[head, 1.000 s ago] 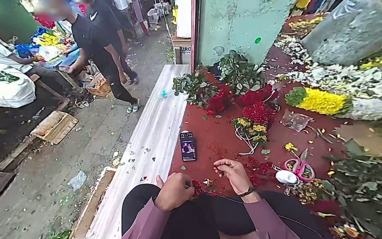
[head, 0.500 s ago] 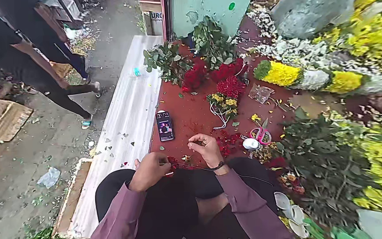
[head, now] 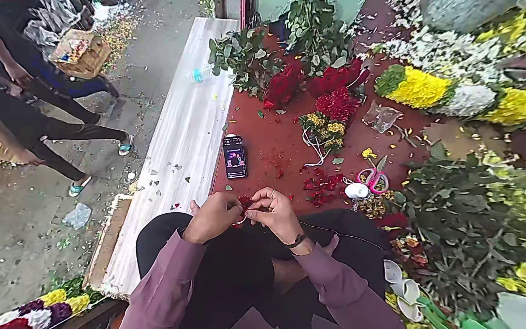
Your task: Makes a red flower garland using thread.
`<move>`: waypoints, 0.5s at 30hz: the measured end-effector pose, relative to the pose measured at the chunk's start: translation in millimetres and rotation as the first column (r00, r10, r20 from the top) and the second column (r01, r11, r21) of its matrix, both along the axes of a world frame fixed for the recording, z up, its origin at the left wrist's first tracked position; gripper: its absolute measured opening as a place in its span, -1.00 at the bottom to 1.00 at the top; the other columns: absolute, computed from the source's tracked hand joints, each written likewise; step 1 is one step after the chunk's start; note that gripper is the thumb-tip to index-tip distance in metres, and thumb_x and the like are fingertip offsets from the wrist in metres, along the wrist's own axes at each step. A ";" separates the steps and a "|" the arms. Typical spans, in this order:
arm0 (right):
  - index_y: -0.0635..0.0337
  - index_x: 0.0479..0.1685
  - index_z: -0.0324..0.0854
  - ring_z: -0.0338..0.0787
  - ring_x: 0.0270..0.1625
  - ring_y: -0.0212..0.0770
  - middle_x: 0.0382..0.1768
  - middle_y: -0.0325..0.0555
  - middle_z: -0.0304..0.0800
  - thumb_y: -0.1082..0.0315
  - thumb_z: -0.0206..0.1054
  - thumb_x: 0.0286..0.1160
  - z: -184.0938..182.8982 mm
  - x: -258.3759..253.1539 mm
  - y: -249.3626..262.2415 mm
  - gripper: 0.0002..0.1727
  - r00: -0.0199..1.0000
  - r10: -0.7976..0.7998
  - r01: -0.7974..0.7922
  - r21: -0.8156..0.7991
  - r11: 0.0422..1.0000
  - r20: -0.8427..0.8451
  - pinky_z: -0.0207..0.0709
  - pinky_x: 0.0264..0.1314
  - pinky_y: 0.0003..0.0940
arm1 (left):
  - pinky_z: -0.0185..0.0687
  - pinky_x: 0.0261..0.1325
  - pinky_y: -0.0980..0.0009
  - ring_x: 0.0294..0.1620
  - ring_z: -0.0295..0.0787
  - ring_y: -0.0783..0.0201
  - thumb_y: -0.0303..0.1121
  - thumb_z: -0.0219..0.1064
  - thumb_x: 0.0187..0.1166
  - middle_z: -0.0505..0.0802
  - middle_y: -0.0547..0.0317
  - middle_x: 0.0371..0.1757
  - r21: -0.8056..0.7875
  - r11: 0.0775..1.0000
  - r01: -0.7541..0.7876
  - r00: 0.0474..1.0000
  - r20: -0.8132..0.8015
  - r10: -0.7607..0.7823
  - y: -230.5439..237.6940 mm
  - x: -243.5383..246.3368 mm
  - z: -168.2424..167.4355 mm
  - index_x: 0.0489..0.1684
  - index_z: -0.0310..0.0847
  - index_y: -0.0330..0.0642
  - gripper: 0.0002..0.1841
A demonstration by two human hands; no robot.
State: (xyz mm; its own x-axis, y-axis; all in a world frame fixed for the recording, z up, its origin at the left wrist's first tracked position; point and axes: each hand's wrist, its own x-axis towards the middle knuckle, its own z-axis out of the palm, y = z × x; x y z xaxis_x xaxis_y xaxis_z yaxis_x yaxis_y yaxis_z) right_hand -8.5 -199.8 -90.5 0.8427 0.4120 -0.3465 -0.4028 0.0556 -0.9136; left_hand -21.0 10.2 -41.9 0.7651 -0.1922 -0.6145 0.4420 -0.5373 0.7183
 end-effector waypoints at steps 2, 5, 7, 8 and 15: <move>0.37 0.06 0.57 0.86 -0.49 -0.11 -0.30 0.07 0.92 0.53 0.69 0.12 -1.3 2.0 0.6 -0.50 0.999 -0.029 0.028 -0.039 0.999 -0.016 0.74 -0.55 -0.32 | 0.81 -0.30 0.38 -0.50 0.80 0.42 -0.28 0.27 0.66 0.87 0.28 -0.45 -0.043 0.999 0.005 1.000 0.002 -0.005 0.0 -0.3 0.1 -0.11 0.84 -0.16 -0.78; 0.34 0.07 0.56 0.85 -0.53 -0.12 -0.32 0.05 0.91 0.51 0.72 0.09 0.6 3.6 -0.1 -0.46 0.999 -0.029 0.027 -0.075 0.997 -0.028 0.73 -0.59 -0.34 | 0.79 -0.32 0.40 -0.51 0.78 0.44 -0.20 0.37 0.62 0.87 0.31 -0.48 -0.087 0.996 0.011 1.000 0.017 -0.010 0.5 -0.6 -1.2 -0.20 0.85 -0.13 -0.78; 0.32 0.08 0.56 0.84 -0.55 -0.13 -0.35 0.03 0.91 0.48 0.74 0.07 1.9 3.1 -0.5 -0.44 1.000 -0.010 0.007 -0.103 0.995 -0.025 0.74 -0.59 -0.34 | 0.79 -0.32 0.40 -0.52 0.78 0.44 -0.15 0.42 0.60 0.86 0.32 -0.50 -0.096 0.995 0.011 1.000 0.012 -0.009 0.6 -0.4 -1.7 -0.26 0.86 -0.13 -0.76; 0.31 0.10 0.56 0.84 -0.55 -0.14 -0.37 0.01 0.90 0.46 0.75 0.06 2.0 2.9 -0.8 -0.42 1.000 0.002 -0.005 -0.120 0.993 -0.021 0.74 -0.59 -0.34 | 0.78 -0.32 0.40 -0.53 0.77 0.44 -0.15 0.43 0.59 0.86 0.32 -0.50 -0.100 0.995 0.010 1.000 0.007 -0.010 0.7 -0.2 -1.6 -0.28 0.86 -0.13 -0.76; 0.06 0.48 0.50 0.62 -0.54 -0.33 -0.56 -0.28 0.65 0.07 0.82 -0.03 -7.5 11.3 -10.7 -0.09 0.974 0.207 -0.169 -0.304 0.938 0.096 0.61 -0.39 -0.36 | 0.65 -0.40 0.46 -0.57 0.68 0.47 -0.22 0.44 0.58 0.82 0.31 -0.54 -0.128 0.992 0.012 1.000 -0.018 -0.014 0.5 2.6 -2.9 -0.34 0.85 -0.15 -0.79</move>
State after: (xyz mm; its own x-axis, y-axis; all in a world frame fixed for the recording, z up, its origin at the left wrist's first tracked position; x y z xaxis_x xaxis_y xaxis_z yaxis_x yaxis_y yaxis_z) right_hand 2.8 -210.5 -98.0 0.8039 0.4639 -0.3722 -0.2616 -0.2863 -0.9217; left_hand -18.4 10.7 -44.8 0.7504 -0.2797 -0.5989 0.4499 -0.4476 0.7728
